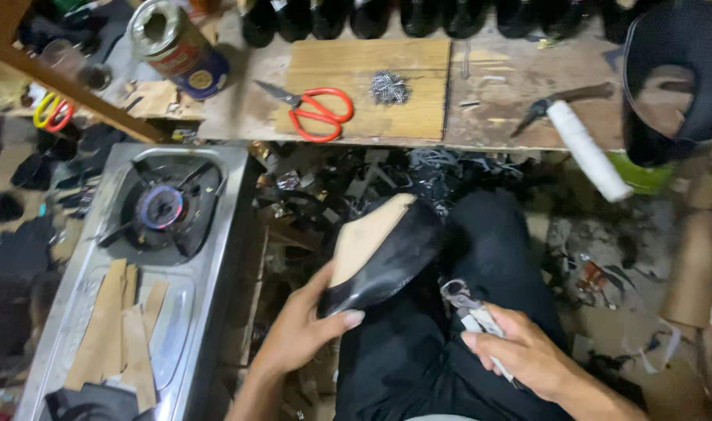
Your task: The person uses a hammer and a small metal tool to tap and press the sole of a black shoe held on their lap. They repeatedly tap along the sole edge, flip the shoe, and continue tapping. The person then picks up a piece of cardboard, places it on the shoe, and taps it with the hammer before placing the shoe on a shelf.
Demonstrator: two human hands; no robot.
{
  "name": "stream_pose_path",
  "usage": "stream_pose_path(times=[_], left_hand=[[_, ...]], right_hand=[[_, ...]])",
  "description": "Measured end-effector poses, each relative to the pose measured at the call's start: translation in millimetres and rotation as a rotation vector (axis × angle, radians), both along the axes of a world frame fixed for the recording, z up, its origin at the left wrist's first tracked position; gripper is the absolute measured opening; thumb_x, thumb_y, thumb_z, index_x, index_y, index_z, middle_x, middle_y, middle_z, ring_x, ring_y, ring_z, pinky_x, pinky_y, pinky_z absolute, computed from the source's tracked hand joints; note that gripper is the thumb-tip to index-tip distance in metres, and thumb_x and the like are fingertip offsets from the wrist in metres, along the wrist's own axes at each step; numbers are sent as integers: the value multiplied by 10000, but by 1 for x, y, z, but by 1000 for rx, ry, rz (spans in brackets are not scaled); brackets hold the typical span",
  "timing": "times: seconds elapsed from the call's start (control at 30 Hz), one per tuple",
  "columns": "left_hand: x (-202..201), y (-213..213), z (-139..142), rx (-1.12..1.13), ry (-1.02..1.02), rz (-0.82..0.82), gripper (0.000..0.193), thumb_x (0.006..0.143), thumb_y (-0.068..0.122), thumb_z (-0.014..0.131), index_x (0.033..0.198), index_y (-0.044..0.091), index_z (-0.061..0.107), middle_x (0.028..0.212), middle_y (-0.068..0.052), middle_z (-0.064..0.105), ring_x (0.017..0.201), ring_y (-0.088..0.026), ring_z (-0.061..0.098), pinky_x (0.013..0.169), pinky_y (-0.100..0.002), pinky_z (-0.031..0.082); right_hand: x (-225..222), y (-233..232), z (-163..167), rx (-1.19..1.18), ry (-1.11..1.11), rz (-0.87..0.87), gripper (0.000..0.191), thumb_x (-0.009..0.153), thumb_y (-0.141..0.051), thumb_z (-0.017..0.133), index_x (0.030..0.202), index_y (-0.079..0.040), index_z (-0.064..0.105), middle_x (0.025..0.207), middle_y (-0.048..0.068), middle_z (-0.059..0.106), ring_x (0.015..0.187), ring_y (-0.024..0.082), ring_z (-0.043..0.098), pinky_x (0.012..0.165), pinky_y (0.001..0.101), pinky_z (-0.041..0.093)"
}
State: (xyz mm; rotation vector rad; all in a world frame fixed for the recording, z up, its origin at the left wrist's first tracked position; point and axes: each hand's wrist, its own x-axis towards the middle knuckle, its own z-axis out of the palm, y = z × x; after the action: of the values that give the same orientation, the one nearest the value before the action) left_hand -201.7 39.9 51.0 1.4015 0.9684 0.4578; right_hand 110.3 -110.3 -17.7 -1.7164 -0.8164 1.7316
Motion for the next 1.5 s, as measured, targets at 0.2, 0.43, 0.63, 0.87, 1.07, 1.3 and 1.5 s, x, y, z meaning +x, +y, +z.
stream_pose_path(times=[0.2, 0.43, 0.63, 0.87, 1.07, 1.3, 1.5], left_hand=[[71, 38, -26, 672, 234, -176, 391, 1025, 222, 612, 1316, -38, 649, 1368, -267, 648, 1344, -388, 578, 1113, -413, 435], [80, 8, -40, 575, 134, -34, 396, 998, 184, 612, 1360, 24, 615, 1389, -192, 639, 1266, -364, 638, 1035, -395, 518], [85, -12, -40, 729, 177, 13, 409, 982, 153, 641, 1370, 26, 612, 1387, -197, 637, 1259, -377, 628, 1028, -407, 519], [86, -16, -45, 847, 185, -8, 403, 977, 153, 646, 1355, 17, 620, 1393, -197, 635, 1283, -373, 618, 1043, -414, 510], [81, 4, -50, 564, 179, -19, 377, 1007, 215, 602, 1340, 42, 641, 1387, -169, 648, 1270, -339, 643, 1044, -383, 517], [97, 36, -51, 638, 121, -217, 414, 1022, 237, 581, 1390, 49, 613, 1478, -221, 536, 1308, -417, 558, 1064, -441, 437], [105, 26, -46, 740, 244, -206, 385, 998, 213, 590, 1371, 128, 632, 1424, -153, 614, 1241, -408, 614, 1001, -447, 517]], right_hand=[[-10, 5, -4, 117, -96, -42, 271, 918, -187, 594, 1110, -22, 691, 918, 48, 778, 784, 124, 726, 677, 288, 582], [-19, 36, 1, 332, -179, -41, 362, 934, -162, 551, 1253, -10, 627, 1088, 125, 811, 984, 197, 788, 862, 324, 591], [-25, 45, 36, 231, -464, 226, 378, 939, -136, 536, 1299, -26, 569, 939, 160, 733, 870, 303, 739, 798, 398, 560], [-27, 49, 68, 629, -849, 548, 650, 804, -44, 615, 1412, 87, 427, 984, 198, 570, 749, 374, 660, 683, 464, 551], [-22, 58, 39, 607, -1060, 663, 663, 790, -32, 634, 1412, 75, 431, 978, 186, 586, 730, 331, 699, 633, 425, 585], [-32, 63, 26, 656, -1163, 630, 644, 796, -50, 635, 1392, 101, 444, 958, 194, 598, 752, 338, 698, 621, 427, 585], [-19, 64, 44, 588, -936, 492, 594, 840, -78, 613, 1422, -8, 514, 953, 172, 635, 765, 368, 688, 641, 467, 553]])
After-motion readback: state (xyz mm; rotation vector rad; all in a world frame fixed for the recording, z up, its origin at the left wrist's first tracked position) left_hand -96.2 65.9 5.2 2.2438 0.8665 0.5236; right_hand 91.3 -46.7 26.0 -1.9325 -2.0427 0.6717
